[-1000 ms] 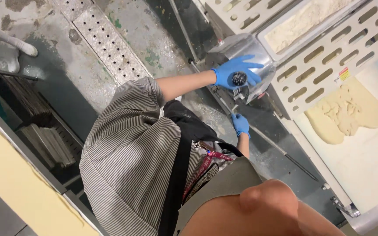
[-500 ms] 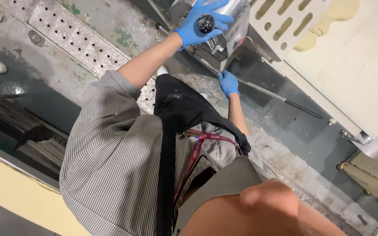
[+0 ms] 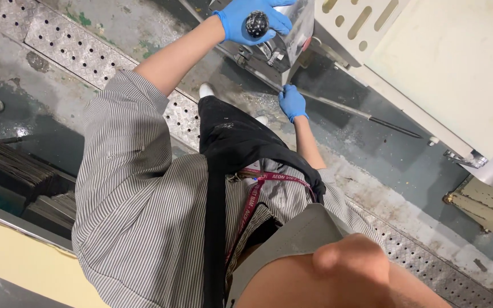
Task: Using a dough sheeter machine to roll and flatten pieces of dough in a commercial bakery setting.
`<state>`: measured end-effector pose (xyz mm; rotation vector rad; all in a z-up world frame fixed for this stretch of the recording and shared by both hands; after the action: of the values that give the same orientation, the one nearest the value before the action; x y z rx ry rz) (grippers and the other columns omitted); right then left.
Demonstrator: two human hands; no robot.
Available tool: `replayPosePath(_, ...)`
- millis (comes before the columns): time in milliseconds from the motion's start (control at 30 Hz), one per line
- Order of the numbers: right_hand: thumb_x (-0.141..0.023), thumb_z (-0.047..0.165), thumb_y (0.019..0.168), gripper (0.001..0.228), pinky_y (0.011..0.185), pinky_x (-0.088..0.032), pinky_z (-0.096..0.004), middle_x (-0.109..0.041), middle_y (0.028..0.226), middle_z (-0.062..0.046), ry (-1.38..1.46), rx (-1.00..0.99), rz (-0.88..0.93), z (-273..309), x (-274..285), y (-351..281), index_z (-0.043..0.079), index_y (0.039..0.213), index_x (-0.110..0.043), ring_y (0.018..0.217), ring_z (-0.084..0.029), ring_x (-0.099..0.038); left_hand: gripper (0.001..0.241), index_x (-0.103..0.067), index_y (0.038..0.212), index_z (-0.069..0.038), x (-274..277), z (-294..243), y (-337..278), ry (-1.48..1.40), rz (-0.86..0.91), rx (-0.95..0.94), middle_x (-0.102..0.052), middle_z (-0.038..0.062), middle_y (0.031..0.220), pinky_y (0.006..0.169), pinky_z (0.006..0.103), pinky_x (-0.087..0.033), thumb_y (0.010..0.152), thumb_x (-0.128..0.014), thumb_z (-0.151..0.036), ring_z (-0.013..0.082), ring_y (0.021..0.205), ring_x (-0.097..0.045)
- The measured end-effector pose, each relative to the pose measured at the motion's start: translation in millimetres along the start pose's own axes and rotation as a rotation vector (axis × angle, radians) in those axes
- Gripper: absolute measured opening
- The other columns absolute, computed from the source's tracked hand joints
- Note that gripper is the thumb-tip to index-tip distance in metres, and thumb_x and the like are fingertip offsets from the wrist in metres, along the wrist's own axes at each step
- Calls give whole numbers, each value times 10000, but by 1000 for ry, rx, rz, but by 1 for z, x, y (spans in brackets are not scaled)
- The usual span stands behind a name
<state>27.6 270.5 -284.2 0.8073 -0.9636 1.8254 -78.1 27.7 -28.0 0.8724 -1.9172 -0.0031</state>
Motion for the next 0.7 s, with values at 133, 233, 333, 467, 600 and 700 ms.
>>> replayPosePath(133,-618,306,972,294,806,-537,-541,-686,1093,-241,-3,32,0,-1,-4,2,72,1145,-665,942,-447,-679,313,-779,1263,-223,1,5,-3,10,-71,84,-639,91,1467,1119,435,-508,991,-672,-115,324,1407,-565)
replayPosePath(233,-616,311,983,290,813,-538,-541,-688,1091,-239,-10,19,11,3,-1,1,76,1143,-669,943,-446,-680,325,-790,1248,-257,-2,9,-6,83,-117,117,-576,125,1546,1088,438,-520,994,-666,-98,304,1359,-591)
replayPosePath(333,-618,314,983,284,812,-537,-543,-688,1093,-238,-18,21,14,-1,-5,3,78,1130,-675,943,-446,-679,360,-798,1215,-295,1,5,-6,175,-116,127,-590,89,1558,1071,436,-529,965,-660,-76,284,1347,-602)
replayPosePath(467,-625,317,970,288,810,-537,-539,-690,1091,-233,-10,31,15,1,-3,3,74,1118,-675,947,-441,-679,328,-798,1160,-333,9,-1,-3,278,-128,119,-614,82,1539,1020,464,-524,941,-681,-119,313,1327,-589)
replayPosePath(600,-635,323,951,295,802,-539,-532,-697,1078,-225,-22,19,31,13,-2,2,66,1089,-675,945,-430,-683,308,-780,1124,-326,4,-2,-5,361,-114,27,-601,11,1559,1148,466,-509,923,-668,-122,305,1438,-559)
replayPosePath(700,-647,374,970,350,848,-540,-533,-694,1126,-215,-106,-69,63,14,-15,4,61,1126,-664,1016,-412,-682,335,-793,1125,-335,8,-3,-3,355,-143,64,-588,67,1549,1143,501,-468,899,-667,-122,390,1421,-520)
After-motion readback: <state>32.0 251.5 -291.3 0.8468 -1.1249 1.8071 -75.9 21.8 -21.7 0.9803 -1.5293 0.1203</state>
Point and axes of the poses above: each hand's wrist, its own y-axis towards the middle knuckle, its own x-axis out of the back of the hand, z = x × y, the point moved 7 cm from there along y, towards the middle knuckle
